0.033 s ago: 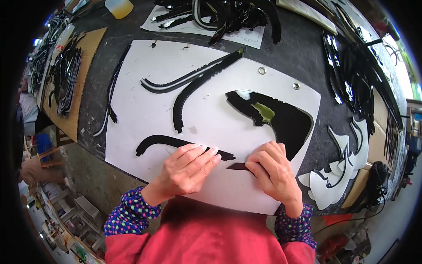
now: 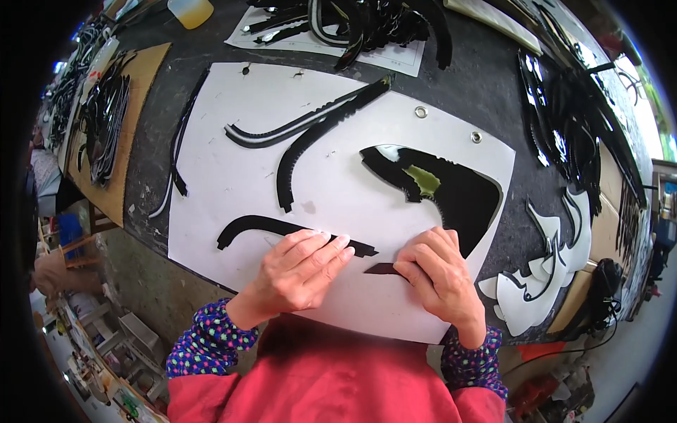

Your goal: The recorder is organizing and manually assembling various pre-cut components of shoe uppers on a workbench.

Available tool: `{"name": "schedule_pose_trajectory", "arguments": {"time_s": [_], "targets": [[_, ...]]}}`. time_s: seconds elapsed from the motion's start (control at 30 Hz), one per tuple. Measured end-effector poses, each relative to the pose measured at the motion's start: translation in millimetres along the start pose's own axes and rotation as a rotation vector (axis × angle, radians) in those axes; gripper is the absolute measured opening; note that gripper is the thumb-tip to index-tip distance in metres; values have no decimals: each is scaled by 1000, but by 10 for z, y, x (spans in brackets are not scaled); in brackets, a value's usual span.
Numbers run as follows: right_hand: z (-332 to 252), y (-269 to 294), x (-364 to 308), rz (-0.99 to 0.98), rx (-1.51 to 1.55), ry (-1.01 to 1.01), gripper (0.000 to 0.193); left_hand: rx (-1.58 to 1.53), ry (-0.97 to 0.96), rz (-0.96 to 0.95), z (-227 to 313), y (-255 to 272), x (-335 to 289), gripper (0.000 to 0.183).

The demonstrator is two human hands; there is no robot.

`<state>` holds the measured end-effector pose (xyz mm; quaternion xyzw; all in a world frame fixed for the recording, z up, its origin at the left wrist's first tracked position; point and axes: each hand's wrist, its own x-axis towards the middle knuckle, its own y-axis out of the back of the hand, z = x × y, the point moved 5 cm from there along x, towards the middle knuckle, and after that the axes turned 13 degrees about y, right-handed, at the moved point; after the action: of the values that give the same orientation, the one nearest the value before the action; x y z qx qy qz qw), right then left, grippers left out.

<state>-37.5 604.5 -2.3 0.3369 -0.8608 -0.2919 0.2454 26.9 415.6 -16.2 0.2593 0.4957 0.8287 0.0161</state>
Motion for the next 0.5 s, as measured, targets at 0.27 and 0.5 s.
{"name": "schedule_pose_trajectory", "arguments": {"time_s": [0.27,0.5], "targets": [[-6,-59,16,16,-55,-18,7,-5,28,-5,-7,-13,-15,31],[-25,-60,39,47,-91,-35,7,-23,29,3,-5,-22,-9,31]]}}
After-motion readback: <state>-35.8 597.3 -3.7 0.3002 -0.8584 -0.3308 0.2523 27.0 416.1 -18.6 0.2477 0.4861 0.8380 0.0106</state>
